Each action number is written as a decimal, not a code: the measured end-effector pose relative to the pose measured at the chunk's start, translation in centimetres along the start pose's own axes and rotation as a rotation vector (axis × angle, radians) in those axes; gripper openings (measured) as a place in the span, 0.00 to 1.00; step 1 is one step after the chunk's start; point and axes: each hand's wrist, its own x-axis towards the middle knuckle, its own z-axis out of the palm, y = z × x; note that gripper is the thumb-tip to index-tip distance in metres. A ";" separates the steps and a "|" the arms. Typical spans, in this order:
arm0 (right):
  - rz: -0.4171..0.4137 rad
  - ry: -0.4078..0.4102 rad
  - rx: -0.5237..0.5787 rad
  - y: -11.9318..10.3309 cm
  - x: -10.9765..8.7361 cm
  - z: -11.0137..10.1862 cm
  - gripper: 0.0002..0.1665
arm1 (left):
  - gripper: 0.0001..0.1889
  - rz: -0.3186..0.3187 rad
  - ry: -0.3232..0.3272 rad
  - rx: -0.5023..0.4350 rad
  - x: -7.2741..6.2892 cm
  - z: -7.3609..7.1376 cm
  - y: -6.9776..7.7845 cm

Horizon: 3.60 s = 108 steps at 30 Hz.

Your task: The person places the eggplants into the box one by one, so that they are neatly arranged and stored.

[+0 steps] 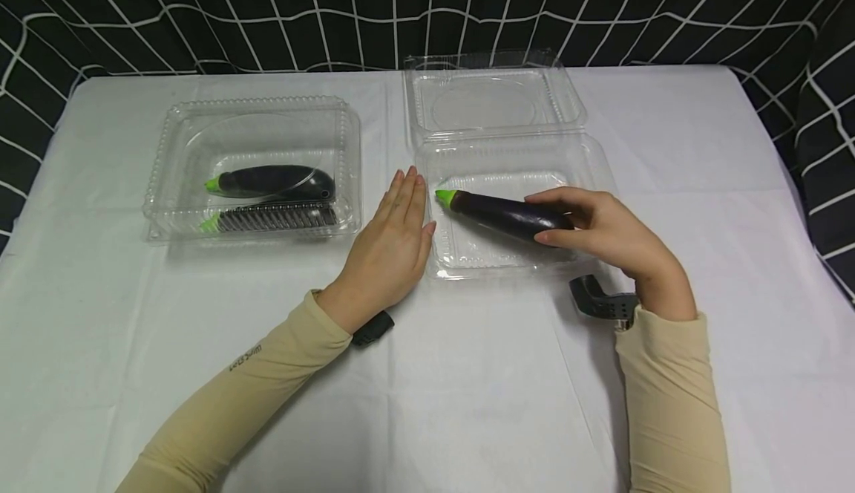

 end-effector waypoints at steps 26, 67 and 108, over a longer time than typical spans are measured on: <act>0.021 -0.048 -0.109 -0.1 0.6 0.8 0.27 | 0.28 0.009 0.017 -0.005 0.0 0.0 0.0; -0.061 0.233 -0.007 -0.8 -1.8 -2.1 0.21 | 0.28 0.018 0.025 -0.031 0.1 -0.1 0.0; 0.042 0.075 0.347 3.5 4.3 -11.4 0.17 | 0.20 -0.522 0.258 -0.774 7.7 -0.8 -3.8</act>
